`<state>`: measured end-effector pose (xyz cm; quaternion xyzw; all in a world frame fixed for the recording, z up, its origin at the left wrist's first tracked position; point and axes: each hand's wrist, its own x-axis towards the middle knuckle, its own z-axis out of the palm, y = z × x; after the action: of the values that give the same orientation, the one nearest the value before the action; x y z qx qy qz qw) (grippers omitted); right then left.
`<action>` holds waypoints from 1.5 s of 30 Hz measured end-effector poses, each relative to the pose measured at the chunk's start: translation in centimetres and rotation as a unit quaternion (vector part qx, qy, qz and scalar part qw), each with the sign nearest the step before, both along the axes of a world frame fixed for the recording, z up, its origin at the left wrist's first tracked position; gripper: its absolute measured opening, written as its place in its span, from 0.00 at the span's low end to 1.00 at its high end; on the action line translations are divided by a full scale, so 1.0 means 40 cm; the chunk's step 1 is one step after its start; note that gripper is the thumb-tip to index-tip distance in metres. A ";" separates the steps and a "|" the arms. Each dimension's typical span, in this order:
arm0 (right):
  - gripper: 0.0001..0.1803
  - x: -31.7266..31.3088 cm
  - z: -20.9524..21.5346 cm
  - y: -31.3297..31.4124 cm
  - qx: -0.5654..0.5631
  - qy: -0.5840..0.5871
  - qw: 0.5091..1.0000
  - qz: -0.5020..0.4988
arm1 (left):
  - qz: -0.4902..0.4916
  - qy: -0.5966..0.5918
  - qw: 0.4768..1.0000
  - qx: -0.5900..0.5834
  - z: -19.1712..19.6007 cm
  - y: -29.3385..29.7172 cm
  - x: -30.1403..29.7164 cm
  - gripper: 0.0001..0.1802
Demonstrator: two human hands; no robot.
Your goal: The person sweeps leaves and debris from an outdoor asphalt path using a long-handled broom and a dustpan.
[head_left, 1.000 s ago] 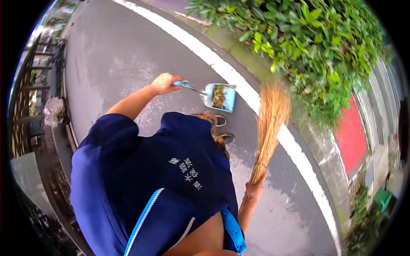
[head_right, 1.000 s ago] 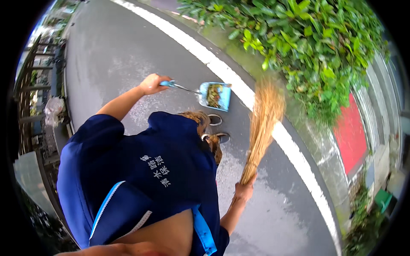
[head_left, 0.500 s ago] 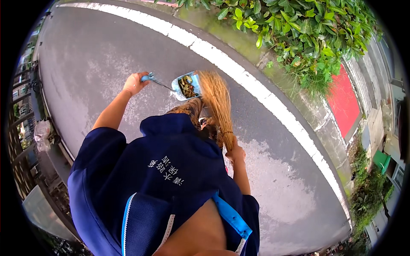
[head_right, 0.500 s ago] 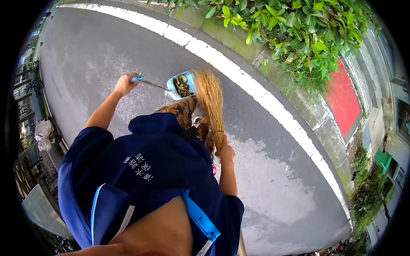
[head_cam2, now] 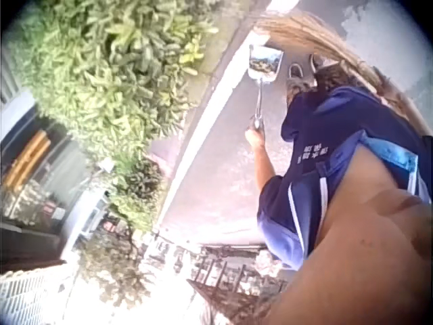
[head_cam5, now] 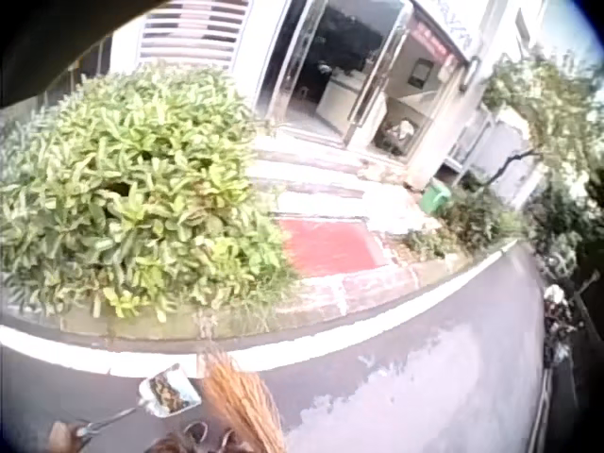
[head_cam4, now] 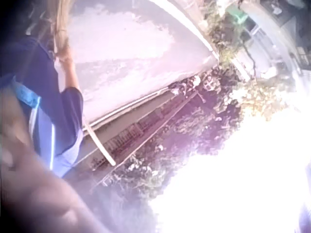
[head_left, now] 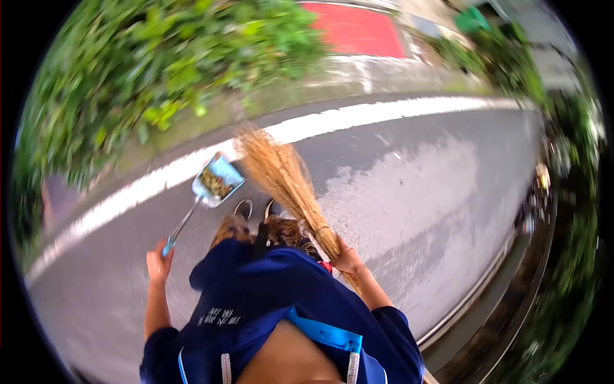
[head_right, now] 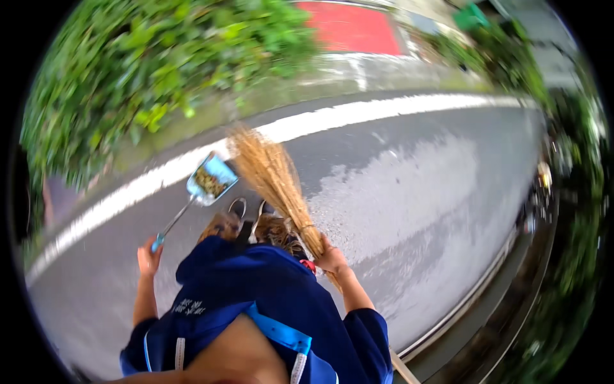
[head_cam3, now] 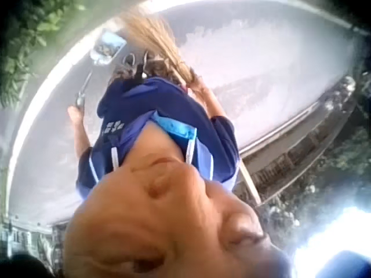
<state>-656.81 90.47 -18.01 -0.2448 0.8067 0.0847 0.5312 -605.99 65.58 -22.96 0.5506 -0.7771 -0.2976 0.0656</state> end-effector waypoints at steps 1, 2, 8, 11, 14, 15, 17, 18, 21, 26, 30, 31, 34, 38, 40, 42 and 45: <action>0.54 0.017 -0.012 0.017 -0.019 0.007 0.999 -0.037 | -0.011 -0.029 0.999 0.028 -0.008 -0.031 -0.040 0.15; 0.53 0.037 -0.031 0.044 -0.044 0.012 0.996 -0.077 | -0.037 -0.005 0.999 0.017 -0.004 -0.075 -0.082 0.15; 0.44 0.088 -0.082 0.201 -0.231 -0.078 0.881 -0.405 | -0.099 0.033 0.993 0.056 0.025 -0.250 -0.453 0.15; 0.39 0.066 -0.079 0.234 -0.296 -0.101 0.801 -0.510 | -0.133 0.032 0.990 0.015 0.024 -0.281 -0.630 0.16; 0.35 0.000 -0.073 0.274 -0.256 -0.132 0.747 -0.599 | -0.120 0.084 0.989 -0.006 0.018 -0.280 -0.840 0.18; 0.34 -0.021 -0.090 0.307 -0.258 -0.136 0.730 -0.618 | -0.130 0.089 0.987 -0.010 0.019 -0.269 -0.919 0.18; 0.30 -0.063 -0.127 0.359 -0.291 -0.150 0.661 -0.675 | -0.087 0.160 0.983 -0.005 0.019 -0.244 -1.062 0.18; 0.29 -0.114 -0.077 0.357 -0.271 -0.205 0.634 -0.695 | -0.091 0.183 0.979 -0.011 0.006 -0.250 -1.107 0.19; 0.28 -0.210 -0.094 0.419 -0.312 -0.200 0.584 -0.722 | -0.044 0.275 0.960 0.042 -0.025 -0.241 -1.283 0.21; 0.24 -0.387 -0.056 0.477 -0.334 -0.242 0.501 -0.761 | -0.071 0.285 0.954 0.064 0.024 -0.205 -1.568 0.23; 0.21 -0.570 -0.012 0.494 -0.337 -0.262 0.438 -0.791 | -0.123 0.302 0.943 0.062 0.040 -0.145 -1.764 0.24; 0.20 -0.621 -0.003 0.492 -0.339 -0.268 0.433 -0.791 | -0.125 0.301 0.943 0.064 0.034 -0.145 -1.804 0.24; 0.18 -0.778 0.012 0.506 -0.319 -0.291 0.416 -0.801 | -0.151 0.270 0.949 0.064 0.032 -0.095 -1.971 0.22; 0.15 -0.955 0.003 0.537 -0.319 -0.295 0.371 -0.821 | -0.180 0.211 0.960 0.046 -0.018 -0.055 -2.213 0.22; 0.14 -1.022 -0.034 0.558 -0.327 -0.270 0.359 -0.832 | -0.200 0.191 0.960 0.040 -0.061 -0.040 -2.341 0.22; 0.14 -1.104 0.019 0.560 -0.327 -0.263 0.336 -0.843 | -0.207 0.164 0.962 0.062 -0.052 0.014 -2.462 0.21; 0.15 -1.185 0.018 0.588 -0.335 -0.263 0.278 -0.861 | -0.214 0.193 0.955 0.067 -0.075 0.054 -2.641 0.21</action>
<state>-704.23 113.99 -17.30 0.4260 0.3242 -0.7686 0.3504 -711.61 67.73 -25.95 0.3062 -0.8278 -0.4565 0.1125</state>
